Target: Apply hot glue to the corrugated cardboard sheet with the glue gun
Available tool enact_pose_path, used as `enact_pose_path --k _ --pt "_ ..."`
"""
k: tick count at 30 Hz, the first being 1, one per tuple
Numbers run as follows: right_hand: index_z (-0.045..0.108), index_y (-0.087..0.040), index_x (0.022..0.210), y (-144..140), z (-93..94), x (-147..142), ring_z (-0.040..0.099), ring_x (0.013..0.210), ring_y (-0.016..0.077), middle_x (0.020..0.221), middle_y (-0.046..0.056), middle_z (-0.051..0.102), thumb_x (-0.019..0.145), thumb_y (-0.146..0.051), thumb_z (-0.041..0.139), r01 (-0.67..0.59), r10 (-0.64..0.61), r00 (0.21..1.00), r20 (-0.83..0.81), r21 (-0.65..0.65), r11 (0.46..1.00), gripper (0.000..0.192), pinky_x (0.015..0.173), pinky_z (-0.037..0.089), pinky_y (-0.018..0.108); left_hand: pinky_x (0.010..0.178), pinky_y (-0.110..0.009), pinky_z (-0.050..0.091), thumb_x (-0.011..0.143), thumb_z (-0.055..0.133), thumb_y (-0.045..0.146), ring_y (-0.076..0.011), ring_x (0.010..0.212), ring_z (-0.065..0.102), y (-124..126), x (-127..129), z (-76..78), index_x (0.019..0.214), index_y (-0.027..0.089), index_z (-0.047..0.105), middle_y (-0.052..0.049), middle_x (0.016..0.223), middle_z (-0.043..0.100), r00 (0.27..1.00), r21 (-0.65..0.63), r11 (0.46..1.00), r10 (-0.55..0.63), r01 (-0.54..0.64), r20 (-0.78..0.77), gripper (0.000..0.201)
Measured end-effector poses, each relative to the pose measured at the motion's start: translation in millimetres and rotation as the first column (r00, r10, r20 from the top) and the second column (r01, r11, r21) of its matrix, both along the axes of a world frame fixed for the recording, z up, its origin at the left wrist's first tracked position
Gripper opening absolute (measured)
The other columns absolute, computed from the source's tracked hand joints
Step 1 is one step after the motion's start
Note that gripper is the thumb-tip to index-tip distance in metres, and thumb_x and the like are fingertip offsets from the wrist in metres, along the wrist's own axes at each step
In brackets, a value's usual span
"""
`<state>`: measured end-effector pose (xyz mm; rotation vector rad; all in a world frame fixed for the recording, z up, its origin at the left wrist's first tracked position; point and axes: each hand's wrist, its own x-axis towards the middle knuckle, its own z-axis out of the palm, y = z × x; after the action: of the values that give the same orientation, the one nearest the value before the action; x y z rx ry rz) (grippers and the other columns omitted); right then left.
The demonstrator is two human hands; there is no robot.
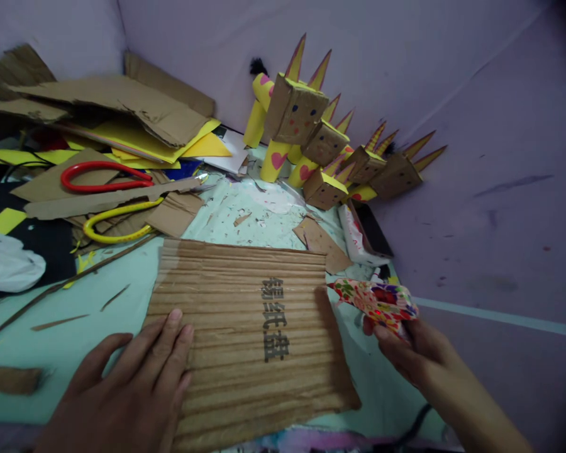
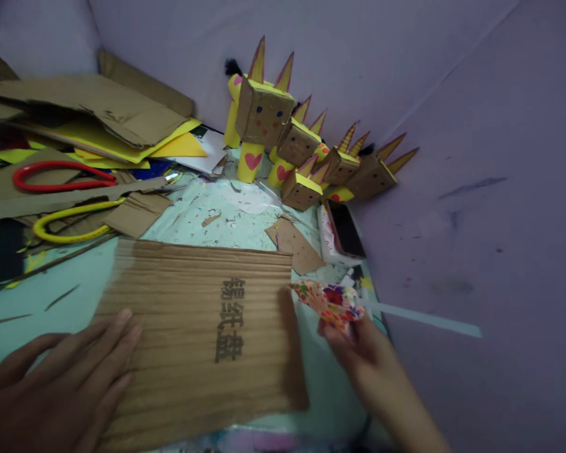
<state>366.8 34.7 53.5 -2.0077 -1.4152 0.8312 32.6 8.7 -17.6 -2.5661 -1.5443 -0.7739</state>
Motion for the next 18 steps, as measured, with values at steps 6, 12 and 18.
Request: enact_pose_path --k 6,12,18 --pt "0.064 -0.019 0.091 -2.2 1.4 2.7 0.064 0.08 0.0263 0.075 0.007 0.067 0.069 -0.053 0.063 0.013 -0.013 1.0 0.004 -0.018 1.0 0.041 0.059 0.05 0.031 0.084 -0.046 0.036 0.088 0.039 0.022 -0.0281 0.107 0.058 1.1 0.5 3.9 0.096 0.017 0.064 -0.013 0.113 0.069 1.0 -0.03 0.999 0.01 -0.011 -0.017 0.027" --pt "0.061 -0.022 0.094 -1.6 -4.8 3.8 0.061 0.069 0.0226 0.062 0.001 0.057 0.075 -0.052 0.06 -0.015 0.018 1.0 0.024 -0.133 0.991 0.036 0.049 0.043 0.026 0.084 -0.046 0.037 0.089 0.038 0.025 -0.0287 0.107 0.057 0.9 -0.9 3.7 0.094 0.018 0.065 -0.012 0.114 0.068 0.999 -0.014 1.0 0.025 -0.025 -0.033 0.028" --pt "0.063 -0.022 0.086 1.1 -5.9 6.9 0.063 0.077 0.0254 0.074 0.005 0.065 0.071 -0.052 0.061 -0.002 0.002 0.999 0.035 -0.018 1.0 0.034 0.053 0.047 0.029 0.082 -0.045 0.037 0.088 0.04 0.024 -0.0277 0.106 0.057 2.4 -1.8 4.0 0.093 0.018 0.065 -0.011 0.111 0.07 0.999 -0.005 1.0 -0.002 0.002 -0.04 0.027"
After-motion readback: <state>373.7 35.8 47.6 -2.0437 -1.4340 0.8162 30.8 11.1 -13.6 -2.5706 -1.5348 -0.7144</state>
